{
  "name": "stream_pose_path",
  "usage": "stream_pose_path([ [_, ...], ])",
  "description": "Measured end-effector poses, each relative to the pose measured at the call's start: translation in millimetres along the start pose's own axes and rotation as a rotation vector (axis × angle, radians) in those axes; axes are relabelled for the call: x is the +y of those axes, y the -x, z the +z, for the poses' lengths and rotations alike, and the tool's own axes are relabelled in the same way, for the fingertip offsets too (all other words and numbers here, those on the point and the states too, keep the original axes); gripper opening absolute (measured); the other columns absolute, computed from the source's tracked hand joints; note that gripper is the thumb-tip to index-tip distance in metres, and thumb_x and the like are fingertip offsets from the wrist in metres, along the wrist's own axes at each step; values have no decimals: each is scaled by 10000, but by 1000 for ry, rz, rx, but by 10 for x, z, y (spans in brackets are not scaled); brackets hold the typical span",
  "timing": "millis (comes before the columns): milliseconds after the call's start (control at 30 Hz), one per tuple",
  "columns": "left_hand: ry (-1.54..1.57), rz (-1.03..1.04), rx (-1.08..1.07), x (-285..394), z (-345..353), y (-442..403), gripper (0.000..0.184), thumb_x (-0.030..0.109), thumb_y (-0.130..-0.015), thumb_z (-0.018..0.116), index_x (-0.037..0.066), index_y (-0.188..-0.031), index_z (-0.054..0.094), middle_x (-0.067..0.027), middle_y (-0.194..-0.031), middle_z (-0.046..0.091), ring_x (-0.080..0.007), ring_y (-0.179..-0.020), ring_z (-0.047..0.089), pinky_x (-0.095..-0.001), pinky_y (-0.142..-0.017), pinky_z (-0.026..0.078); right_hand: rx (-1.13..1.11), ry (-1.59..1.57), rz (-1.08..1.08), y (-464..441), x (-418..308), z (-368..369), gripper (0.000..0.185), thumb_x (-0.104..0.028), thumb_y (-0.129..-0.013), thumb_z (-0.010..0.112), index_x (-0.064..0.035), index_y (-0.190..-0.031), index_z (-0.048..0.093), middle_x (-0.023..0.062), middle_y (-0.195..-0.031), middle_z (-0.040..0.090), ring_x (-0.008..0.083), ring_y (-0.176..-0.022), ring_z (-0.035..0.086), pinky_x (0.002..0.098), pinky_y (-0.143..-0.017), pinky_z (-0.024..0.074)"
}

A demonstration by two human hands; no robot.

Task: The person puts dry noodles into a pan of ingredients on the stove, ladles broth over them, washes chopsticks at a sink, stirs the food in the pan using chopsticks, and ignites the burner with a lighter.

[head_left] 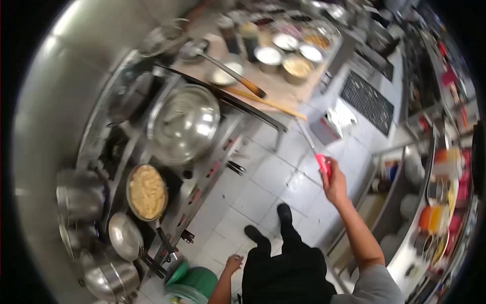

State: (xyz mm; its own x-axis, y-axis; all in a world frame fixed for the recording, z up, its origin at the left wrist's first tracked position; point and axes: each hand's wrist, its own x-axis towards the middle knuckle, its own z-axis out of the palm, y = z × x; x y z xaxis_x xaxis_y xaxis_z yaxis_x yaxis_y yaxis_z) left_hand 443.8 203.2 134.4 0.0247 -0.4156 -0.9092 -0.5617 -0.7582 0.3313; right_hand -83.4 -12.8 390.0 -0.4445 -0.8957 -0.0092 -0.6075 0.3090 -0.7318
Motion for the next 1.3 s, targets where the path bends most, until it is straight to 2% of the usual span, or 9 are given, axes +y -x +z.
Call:
stream_pose_path([
  [333,306,-83,97,142,-146,747,362,324,-934,610,-11,-1066,637,-159,-888,682,-243,-795,690,-388,-661,573,141,271,-386,-2417,-264,857,411,-262,-838,685,-57,-1165,543,184,-965,639,382,-920,594,503,-788,485],
  [500,424,-14,67,171,-146,913,304,246,-959,565,35,-1173,599,-146,-912,661,-276,-740,667,-413,-585,572,195,296,-435,-2296,-494,795,414,-217,-809,711,-53,-1164,576,180,-1164,589,383,-1061,555,483,-864,486],
  [633,590,88,-39,207,-57,901,527,374,-963,570,40,-1360,475,-156,-1035,650,-314,-916,656,-551,-804,540,99,-42,-438,-1905,-715,428,287,-150,-855,679,-17,-1097,601,182,-1023,634,350,-949,620,444,-821,507],
  [700,-41,292,229,398,-123,735,436,411,-946,558,-8,-942,678,-178,-824,680,-234,-796,695,-380,-688,553,-35,-159,-426,-1785,-958,383,224,-141,-883,657,-8,-1057,608,187,-935,646,343,-862,637,424,-765,512],
  [767,-47,213,242,1267,-256,1290,479,447,-954,510,7,-905,693,-173,-816,677,-249,-750,677,-397,-668,519,-116,-228,-501,-1888,-1228,409,176,-143,-910,630,-7,-1020,610,196,-834,645,355,-757,635,413,-694,506],
  [867,299,541,322,2314,-607,1730,323,315,-975,577,6,-983,674,-57,-800,667,-110,-686,607,-290,-615,499,-260,-234,-513,-2151,-1757,509,153,-141,-937,600,1,-994,609,199,-815,660,315,-741,656,392,-689,508],
  [933,493,660,334,3056,-995,2066,265,209,-1017,509,-4,-1077,656,-62,-919,677,-137,-813,639,-308,-706,556,-331,-273,-574,-2299,-2175,690,172,-156,-959,582,8,-1000,611,168,-797,670,262,-741,664,369,-683,509],
  [1167,905,1008,686,5067,-3392,2141,305,272,-1011,532,-8,-1086,628,-75,-839,667,-133,-692,640,-274,-601,535,-677,-353,-647,-2843,-3488,1570,218,-196,-979,580,7,-1052,613,88,-816,666,161,-728,623,309,-687,503],
  [1300,712,726,965,5528,-5302,850,378,307,-970,595,-25,-1149,626,-119,-994,678,-166,-774,654,-311,-604,558,-793,-299,-613,-3294,-4121,2143,227,-207,-980,585,-8,-1085,609,54,-853,660,122,-744,602,291,-683,493],
])
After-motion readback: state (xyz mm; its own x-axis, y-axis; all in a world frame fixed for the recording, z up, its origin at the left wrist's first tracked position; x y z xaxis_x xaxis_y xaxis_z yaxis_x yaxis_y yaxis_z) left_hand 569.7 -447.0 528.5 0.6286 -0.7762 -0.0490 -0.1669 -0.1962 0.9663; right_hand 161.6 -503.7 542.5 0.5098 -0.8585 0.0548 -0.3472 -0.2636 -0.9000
